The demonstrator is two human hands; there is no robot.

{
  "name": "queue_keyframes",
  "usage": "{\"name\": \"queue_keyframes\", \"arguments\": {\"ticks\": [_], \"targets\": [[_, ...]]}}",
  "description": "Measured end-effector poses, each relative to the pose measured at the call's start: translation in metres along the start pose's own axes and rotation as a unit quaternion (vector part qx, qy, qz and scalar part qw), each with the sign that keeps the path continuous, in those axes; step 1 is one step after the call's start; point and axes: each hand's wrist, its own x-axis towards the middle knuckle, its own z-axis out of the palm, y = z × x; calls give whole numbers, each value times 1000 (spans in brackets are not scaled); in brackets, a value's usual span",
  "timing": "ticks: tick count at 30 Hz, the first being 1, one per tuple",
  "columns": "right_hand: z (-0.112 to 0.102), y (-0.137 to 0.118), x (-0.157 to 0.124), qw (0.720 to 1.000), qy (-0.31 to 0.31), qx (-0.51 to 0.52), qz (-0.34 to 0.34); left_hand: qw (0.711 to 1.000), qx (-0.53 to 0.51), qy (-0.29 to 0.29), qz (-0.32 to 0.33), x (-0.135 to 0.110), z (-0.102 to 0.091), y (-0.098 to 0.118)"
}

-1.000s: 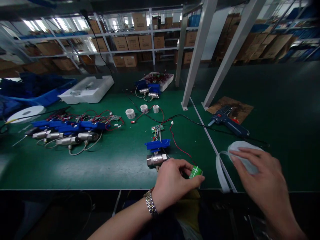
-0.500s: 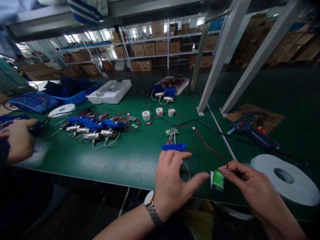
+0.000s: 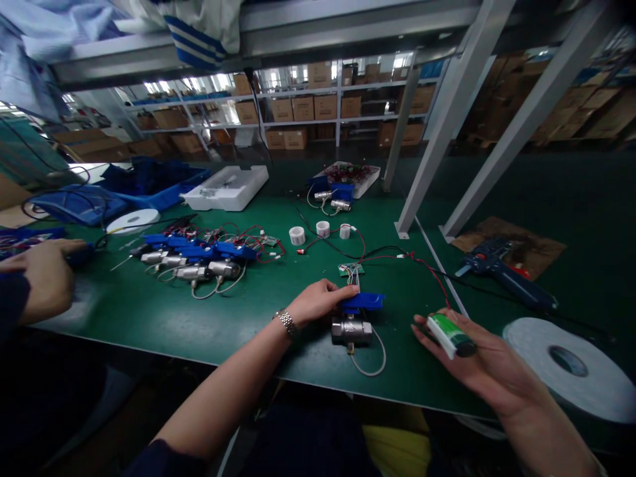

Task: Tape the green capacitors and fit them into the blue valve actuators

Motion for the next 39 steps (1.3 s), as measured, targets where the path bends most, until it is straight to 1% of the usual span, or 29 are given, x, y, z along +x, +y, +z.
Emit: {"name": "queue_keyframes", "arguments": {"ticks": [3,5,7,10,12,14,16,19,21,24,26,31,33,36,39], "targets": [[3,-8,1,1000,21,13,5,999,-10,14,30,-11,2,0],[6,-13,-4,1000,27,13,5,998,-15,24,57,-27,4,-1],[14,-17,-15,1000,20,4,-10,995,-15,32,92,-46,7,-2],[34,-18,-32,994,-36,-68,-82,986,-11,58,154,-74,14,-1],[45,-14,-40,977,-72,-135,-146,982,-16,76,174,-86,19,-1],[51,-6,-41,958,-74,-186,-208,979,-25,85,185,-92,24,-2],[49,4,-38,937,-61,-241,-247,976,-35,89,198,-94,27,-4],[41,14,-33,908,-47,-321,-264,972,-40,91,213,-95,29,-6],[37,15,-31,887,-39,-362,-284,970,-36,96,222,-95,30,-7],[37,12,-31,853,-34,-412,-318,964,-18,110,240,-95,32,-9],[38,10,-32,847,-42,-426,-315,961,-6,118,251,-95,34,-10],[36,14,-29,861,-48,-422,-279,957,2,122,262,-93,36,-12],[35,15,-28,860,-50,-428,-274,958,1,121,262,-93,36,-12],[36,14,-28,839,-48,-457,-291,958,-2,123,260,-93,37,-12],[37,10,-30,800,-41,-504,-322,957,-7,124,261,-93,37,-12]]}}
